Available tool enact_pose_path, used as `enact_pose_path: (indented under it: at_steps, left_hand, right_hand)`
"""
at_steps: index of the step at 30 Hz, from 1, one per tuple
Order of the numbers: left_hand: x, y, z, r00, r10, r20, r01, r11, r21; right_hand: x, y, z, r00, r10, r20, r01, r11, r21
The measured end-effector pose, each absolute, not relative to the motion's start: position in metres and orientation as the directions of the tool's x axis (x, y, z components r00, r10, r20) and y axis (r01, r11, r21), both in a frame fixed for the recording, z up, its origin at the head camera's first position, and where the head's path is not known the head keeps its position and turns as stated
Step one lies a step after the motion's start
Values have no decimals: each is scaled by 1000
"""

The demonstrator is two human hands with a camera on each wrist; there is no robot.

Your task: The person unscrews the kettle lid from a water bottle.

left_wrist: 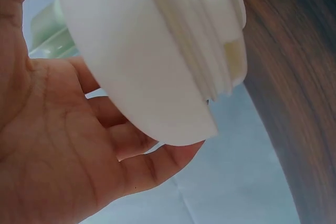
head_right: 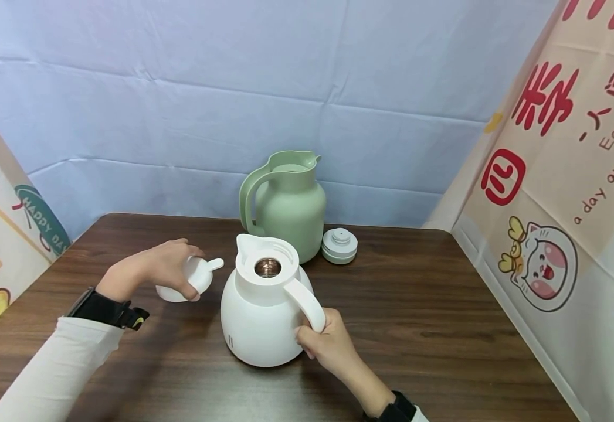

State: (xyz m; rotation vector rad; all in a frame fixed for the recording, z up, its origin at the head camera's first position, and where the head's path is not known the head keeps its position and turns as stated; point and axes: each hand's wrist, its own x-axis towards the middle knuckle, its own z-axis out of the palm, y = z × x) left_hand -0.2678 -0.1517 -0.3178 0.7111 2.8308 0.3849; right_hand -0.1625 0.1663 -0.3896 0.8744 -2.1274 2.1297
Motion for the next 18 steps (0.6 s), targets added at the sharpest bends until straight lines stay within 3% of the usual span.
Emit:
enact_pose_path:
  at_steps: [8, 15, 18]
  left_hand:
    - [-269, -154, -322, -874, 461, -151, 397, 859, 323]
    - [-264, -148, -311, -874, 440, -208, 405, 894, 192]
    - [-261, -145, -308, -861, 449, -239, 413, 892, 187]
  right_hand:
    - [-162, 167, -389, -838, -377, 394, -394, -80, -916]
    - [-163, 167, -391, -831, -384, 403, -399, -93, -912]
    - [-164, 167, -391, -828, -386, 406, -402, -95, -911]
